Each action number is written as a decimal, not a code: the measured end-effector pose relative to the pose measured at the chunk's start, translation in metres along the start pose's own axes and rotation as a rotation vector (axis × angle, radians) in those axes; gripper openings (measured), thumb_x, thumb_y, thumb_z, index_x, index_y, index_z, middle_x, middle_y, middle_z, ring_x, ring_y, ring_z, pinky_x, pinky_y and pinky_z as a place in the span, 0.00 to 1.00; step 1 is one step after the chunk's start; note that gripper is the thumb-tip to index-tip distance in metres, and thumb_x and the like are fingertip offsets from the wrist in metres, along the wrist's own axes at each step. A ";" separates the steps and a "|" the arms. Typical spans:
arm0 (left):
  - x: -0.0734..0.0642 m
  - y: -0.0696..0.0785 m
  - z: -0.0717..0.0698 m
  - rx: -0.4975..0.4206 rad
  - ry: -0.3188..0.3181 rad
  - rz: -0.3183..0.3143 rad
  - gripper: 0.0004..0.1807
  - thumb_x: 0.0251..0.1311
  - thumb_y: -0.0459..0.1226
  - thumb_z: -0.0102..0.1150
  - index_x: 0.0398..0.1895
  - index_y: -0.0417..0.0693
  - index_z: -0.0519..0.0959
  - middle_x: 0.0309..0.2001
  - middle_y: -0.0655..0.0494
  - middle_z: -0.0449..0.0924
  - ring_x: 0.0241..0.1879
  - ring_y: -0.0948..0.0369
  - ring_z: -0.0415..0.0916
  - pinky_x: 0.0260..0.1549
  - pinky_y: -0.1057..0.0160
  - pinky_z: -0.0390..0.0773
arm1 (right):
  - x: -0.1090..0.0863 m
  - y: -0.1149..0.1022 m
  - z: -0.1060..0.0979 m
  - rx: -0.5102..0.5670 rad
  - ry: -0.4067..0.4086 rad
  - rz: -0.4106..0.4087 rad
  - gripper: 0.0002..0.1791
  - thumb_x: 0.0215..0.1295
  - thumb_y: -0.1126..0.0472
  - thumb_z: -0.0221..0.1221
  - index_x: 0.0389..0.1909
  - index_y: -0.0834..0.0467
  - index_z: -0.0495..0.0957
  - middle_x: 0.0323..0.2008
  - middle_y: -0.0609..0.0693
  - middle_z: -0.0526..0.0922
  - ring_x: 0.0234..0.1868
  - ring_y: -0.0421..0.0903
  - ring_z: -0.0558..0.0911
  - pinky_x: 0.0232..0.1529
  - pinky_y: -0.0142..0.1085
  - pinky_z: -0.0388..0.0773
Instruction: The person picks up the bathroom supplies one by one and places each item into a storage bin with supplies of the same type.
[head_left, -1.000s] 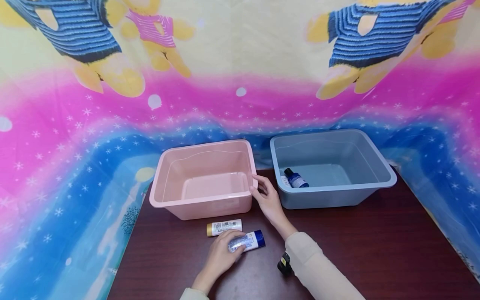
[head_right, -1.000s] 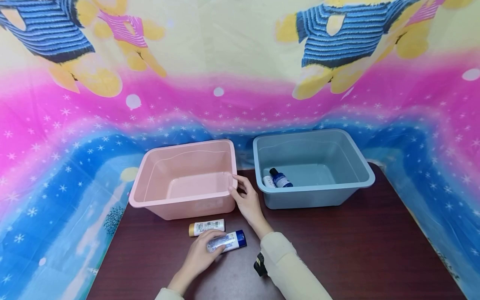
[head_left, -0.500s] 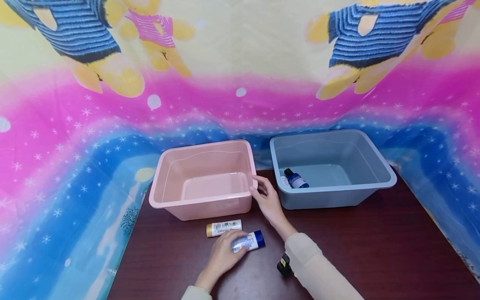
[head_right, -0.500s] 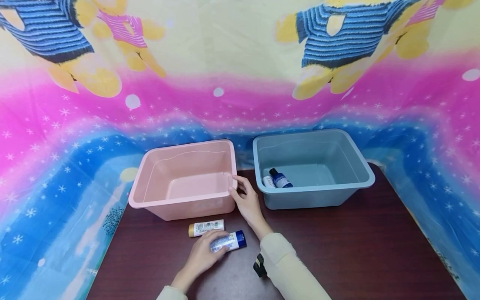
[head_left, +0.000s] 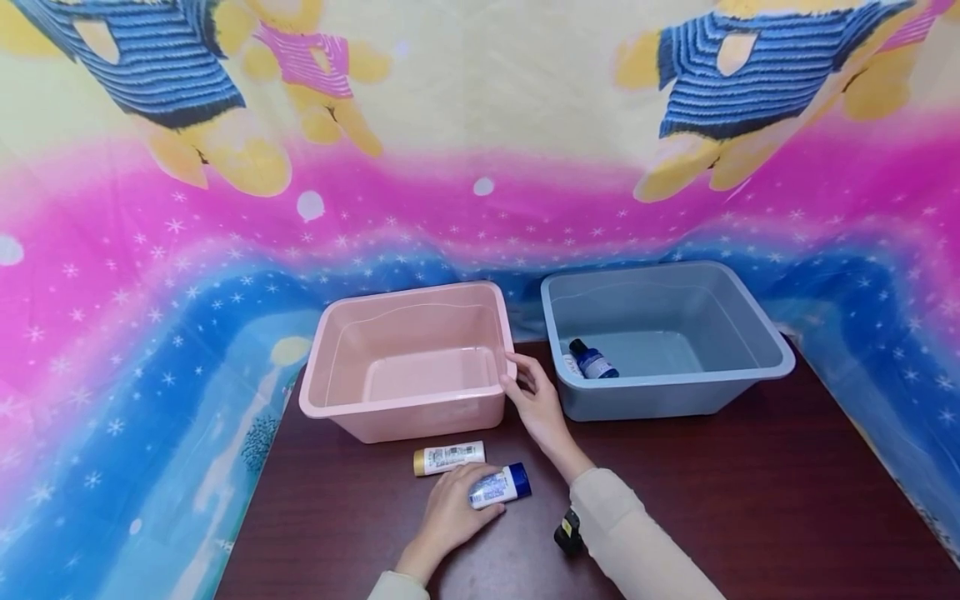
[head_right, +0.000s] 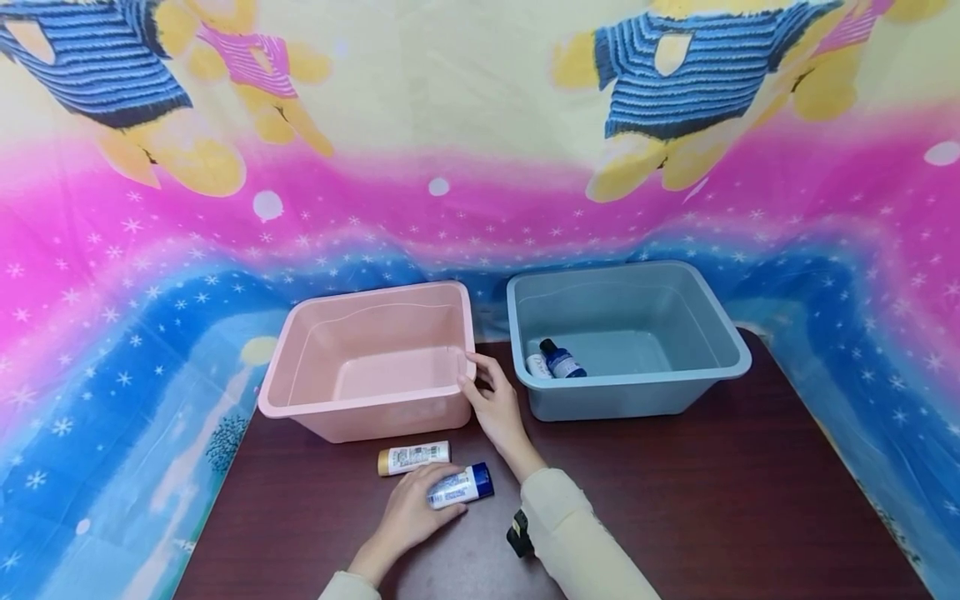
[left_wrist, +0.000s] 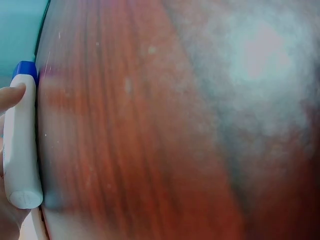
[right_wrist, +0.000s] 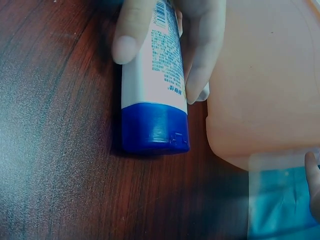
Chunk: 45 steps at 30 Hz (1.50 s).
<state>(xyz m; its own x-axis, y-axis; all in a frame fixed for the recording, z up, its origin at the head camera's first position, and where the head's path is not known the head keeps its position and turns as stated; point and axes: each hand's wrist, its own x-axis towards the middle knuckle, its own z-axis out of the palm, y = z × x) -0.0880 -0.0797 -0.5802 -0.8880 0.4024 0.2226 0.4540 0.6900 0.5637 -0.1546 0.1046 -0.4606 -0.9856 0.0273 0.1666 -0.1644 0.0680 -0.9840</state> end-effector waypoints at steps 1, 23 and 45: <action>0.000 0.000 0.000 0.007 -0.004 0.006 0.30 0.46 0.47 0.78 0.55 0.57 0.82 0.54 0.61 0.81 0.56 0.58 0.76 0.57 0.50 0.71 | 0.000 0.000 0.000 0.002 0.001 -0.002 0.23 0.72 0.63 0.58 0.65 0.64 0.70 0.65 0.63 0.71 0.64 0.60 0.71 0.60 0.55 0.70; -0.001 -0.001 0.003 0.036 0.041 0.024 0.29 0.44 0.44 0.79 0.54 0.57 0.83 0.52 0.63 0.82 0.54 0.60 0.77 0.55 0.52 0.73 | 0.000 0.000 0.001 0.000 0.003 -0.017 0.22 0.72 0.64 0.57 0.64 0.64 0.70 0.64 0.62 0.72 0.64 0.60 0.72 0.60 0.55 0.71; -0.007 0.010 -0.031 0.080 0.079 0.034 0.31 0.42 0.46 0.80 0.55 0.60 0.83 0.53 0.63 0.82 0.54 0.59 0.78 0.52 0.52 0.76 | 0.001 0.002 0.001 0.014 0.008 -0.011 0.24 0.71 0.61 0.59 0.64 0.65 0.70 0.64 0.63 0.72 0.63 0.62 0.71 0.60 0.58 0.69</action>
<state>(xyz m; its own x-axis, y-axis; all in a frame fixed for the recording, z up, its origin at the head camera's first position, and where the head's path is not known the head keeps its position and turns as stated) -0.0796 -0.0947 -0.5515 -0.8738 0.3796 0.3039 0.4851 0.7238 0.4907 -0.1558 0.1041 -0.4630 -0.9835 0.0345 0.1778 -0.1758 0.0544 -0.9829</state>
